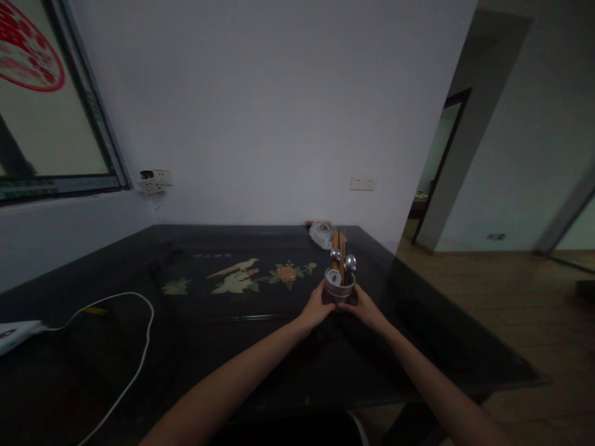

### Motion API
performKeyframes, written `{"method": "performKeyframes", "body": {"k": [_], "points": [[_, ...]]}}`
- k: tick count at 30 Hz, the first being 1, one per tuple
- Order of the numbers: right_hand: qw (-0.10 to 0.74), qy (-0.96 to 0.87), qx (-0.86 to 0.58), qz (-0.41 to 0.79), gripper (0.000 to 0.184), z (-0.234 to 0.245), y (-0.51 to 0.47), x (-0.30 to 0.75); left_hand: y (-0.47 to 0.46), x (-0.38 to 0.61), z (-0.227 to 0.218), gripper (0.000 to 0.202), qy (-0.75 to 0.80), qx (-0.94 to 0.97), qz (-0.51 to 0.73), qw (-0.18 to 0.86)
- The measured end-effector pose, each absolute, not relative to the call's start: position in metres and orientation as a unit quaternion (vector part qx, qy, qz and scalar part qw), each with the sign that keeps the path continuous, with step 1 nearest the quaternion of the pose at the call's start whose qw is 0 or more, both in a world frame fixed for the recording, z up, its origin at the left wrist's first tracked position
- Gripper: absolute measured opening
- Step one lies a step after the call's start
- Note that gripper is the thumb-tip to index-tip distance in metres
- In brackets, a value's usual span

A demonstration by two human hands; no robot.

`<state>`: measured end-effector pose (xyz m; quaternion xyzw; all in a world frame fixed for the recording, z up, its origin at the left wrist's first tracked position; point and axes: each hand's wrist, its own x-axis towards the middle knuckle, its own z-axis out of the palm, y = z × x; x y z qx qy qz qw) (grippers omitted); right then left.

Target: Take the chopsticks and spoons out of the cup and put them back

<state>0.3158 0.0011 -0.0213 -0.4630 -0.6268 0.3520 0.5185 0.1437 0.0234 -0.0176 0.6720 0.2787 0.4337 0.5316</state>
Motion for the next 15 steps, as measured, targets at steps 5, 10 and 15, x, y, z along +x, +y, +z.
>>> {"method": "performKeyframes", "body": {"k": [5,10,15], "points": [[0.529,-0.617,-0.479,0.332,0.066,-0.022,0.001,0.324,0.025,0.163,-0.029,0.080,0.302,0.665,0.461,0.504],[0.534,-0.611,-0.484,0.328,0.065,-0.027,0.002,0.332,0.018,0.162,-0.037,0.073,0.291,0.710,0.470,0.436],[0.534,-0.602,-0.501,0.319,0.065,-0.031,0.006,0.342,0.009,0.152,-0.032,0.070,0.297,0.763,0.439,0.371]]}}
